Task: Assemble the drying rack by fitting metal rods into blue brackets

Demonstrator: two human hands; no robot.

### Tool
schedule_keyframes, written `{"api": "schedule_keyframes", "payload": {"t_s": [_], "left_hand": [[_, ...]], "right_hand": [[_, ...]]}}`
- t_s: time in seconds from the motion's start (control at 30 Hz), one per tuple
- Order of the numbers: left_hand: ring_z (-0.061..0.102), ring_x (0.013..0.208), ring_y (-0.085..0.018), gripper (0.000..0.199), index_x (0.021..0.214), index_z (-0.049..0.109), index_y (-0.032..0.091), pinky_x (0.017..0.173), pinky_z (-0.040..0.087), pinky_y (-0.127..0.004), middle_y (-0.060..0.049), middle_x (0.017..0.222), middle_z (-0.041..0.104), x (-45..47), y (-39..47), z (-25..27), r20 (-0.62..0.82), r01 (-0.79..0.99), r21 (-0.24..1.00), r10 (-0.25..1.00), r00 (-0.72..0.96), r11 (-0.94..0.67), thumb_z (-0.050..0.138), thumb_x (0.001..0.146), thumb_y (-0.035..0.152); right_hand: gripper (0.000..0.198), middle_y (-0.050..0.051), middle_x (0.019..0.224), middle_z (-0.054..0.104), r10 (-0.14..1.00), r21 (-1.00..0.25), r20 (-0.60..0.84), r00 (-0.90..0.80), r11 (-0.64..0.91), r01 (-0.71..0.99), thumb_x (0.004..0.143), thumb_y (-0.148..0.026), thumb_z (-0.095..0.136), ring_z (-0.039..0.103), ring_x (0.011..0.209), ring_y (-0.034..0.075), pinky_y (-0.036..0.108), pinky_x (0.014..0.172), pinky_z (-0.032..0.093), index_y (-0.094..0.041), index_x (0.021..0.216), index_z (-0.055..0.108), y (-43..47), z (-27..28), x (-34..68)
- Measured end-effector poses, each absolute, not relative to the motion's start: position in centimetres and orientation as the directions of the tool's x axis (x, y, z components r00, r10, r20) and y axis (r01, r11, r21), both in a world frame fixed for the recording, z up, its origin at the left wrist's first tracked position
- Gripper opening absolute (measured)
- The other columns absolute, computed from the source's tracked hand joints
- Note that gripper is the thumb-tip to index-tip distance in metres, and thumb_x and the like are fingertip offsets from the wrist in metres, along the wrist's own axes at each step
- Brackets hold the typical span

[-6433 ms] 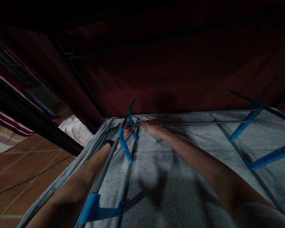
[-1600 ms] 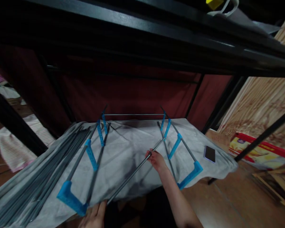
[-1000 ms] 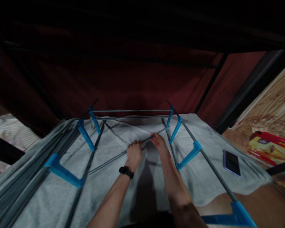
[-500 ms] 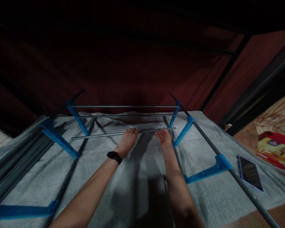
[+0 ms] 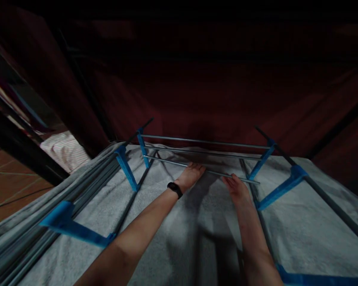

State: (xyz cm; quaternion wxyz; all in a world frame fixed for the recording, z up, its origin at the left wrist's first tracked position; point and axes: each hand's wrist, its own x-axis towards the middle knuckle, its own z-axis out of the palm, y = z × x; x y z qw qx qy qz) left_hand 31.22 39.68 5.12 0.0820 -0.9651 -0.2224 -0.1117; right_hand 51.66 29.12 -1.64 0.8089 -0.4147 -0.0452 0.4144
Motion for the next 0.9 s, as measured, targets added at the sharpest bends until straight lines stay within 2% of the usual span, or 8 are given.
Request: {"api": "schedule_keyframes", "payload": {"t_s": [0.23,0.5,0.57,0.67,0.73,0.8,0.83,0.9], "left_hand": [[0.062,0.107,-0.022,0.030,0.121,0.059,0.018,0.101,0.042,-0.038,-0.009,0.117,0.068,32.3,39.2,4.4,0.253,0.382,-0.152,0.337,0.907,-0.912,0.038,0.100,0.013],[0.062,0.111,-0.021,0.034,0.125,0.059,0.018,0.104,0.040,-0.038,-0.008,0.118,0.069,32.0,40.8,3.4,0.263,0.430,-0.132,0.387,0.884,-0.893,0.039,0.099,0.011],[0.061,0.113,-0.021,0.037,0.129,0.058,0.018,0.105,0.040,-0.038,-0.008,0.120,0.068,31.3,40.9,3.2,0.296,0.424,-0.113,0.377,0.877,-0.898,0.039,0.098,0.011],[0.059,0.117,-0.022,0.038,0.131,0.057,0.020,0.108,0.039,-0.040,-0.008,0.125,0.066,29.4,40.6,2.7,0.435,0.442,-0.017,0.392,0.811,-0.897,0.042,0.097,0.012],[0.057,0.117,-0.023,0.035,0.125,0.059,0.021,0.108,0.040,-0.042,-0.009,0.123,0.065,27.6,40.6,2.0,0.576,0.537,0.126,0.502,0.645,-0.834,0.044,0.094,0.012],[0.056,0.117,-0.026,0.030,0.116,0.061,0.019,0.107,0.041,-0.045,-0.011,0.119,0.064,25.3,41.2,1.1,0.676,0.647,0.357,0.665,0.319,-0.674,0.046,0.091,0.011],[0.055,0.118,-0.027,0.028,0.112,0.060,0.017,0.107,0.041,-0.046,-0.012,0.117,0.063,24.1,41.9,0.6,0.675,0.662,0.502,0.730,0.102,-0.557,0.047,0.089,0.010],[0.053,0.122,-0.028,0.033,0.113,0.057,0.014,0.110,0.039,-0.045,-0.015,0.120,0.059,21.9,43.9,-0.4,0.554,0.569,0.757,0.778,-0.297,-0.322,0.048,0.082,0.005]], "right_hand": [[0.008,0.000,0.074,0.072,0.612,-0.701,-0.224,0.758,0.440,-0.562,0.080,-0.017,0.073,0.073,0.073,0.014,0.029,0.077,0.065,-0.016,0.081,0.065,28.7,-1.8,51.1],[0.011,0.001,0.074,0.073,0.683,-0.709,-0.179,0.708,0.410,-0.574,0.071,-0.012,0.077,0.073,0.076,0.015,0.030,0.078,0.065,-0.014,0.074,0.066,31.2,-2.0,49.3],[0.011,0.002,0.077,0.074,0.670,-0.709,-0.167,0.723,0.428,-0.560,0.072,-0.016,0.077,0.073,0.080,0.016,0.030,0.080,0.065,-0.015,0.074,0.067,31.5,-2.6,48.9],[0.010,0.001,0.080,0.074,0.637,-0.707,-0.165,0.753,0.456,-0.541,0.073,-0.018,0.077,0.073,0.082,0.015,0.030,0.082,0.064,-0.016,0.074,0.067,31.4,-3.3,48.8],[0.010,0.001,0.080,0.074,0.632,-0.703,-0.162,0.758,0.465,-0.538,0.072,-0.017,0.077,0.073,0.083,0.015,0.031,0.083,0.064,-0.016,0.074,0.068,31.2,-3.5,48.9],[0.009,0.000,0.080,0.074,0.635,-0.704,-0.163,0.755,0.461,-0.540,0.072,-0.016,0.077,0.073,0.082,0.015,0.031,0.083,0.064,-0.016,0.075,0.068,31.2,-3.3,49.1],[0.009,0.000,0.078,0.074,0.633,-0.708,-0.169,0.756,0.455,-0.540,0.072,-0.016,0.077,0.073,0.080,0.015,0.031,0.083,0.064,-0.016,0.075,0.068,31.2,-3.2,49.1],[0.009,0.000,0.076,0.073,0.632,-0.717,-0.173,0.756,0.445,-0.536,0.073,-0.015,0.077,0.073,0.078,0.015,0.032,0.083,0.064,-0.016,0.074,0.068,31.3,-3.0,49.1]]}}
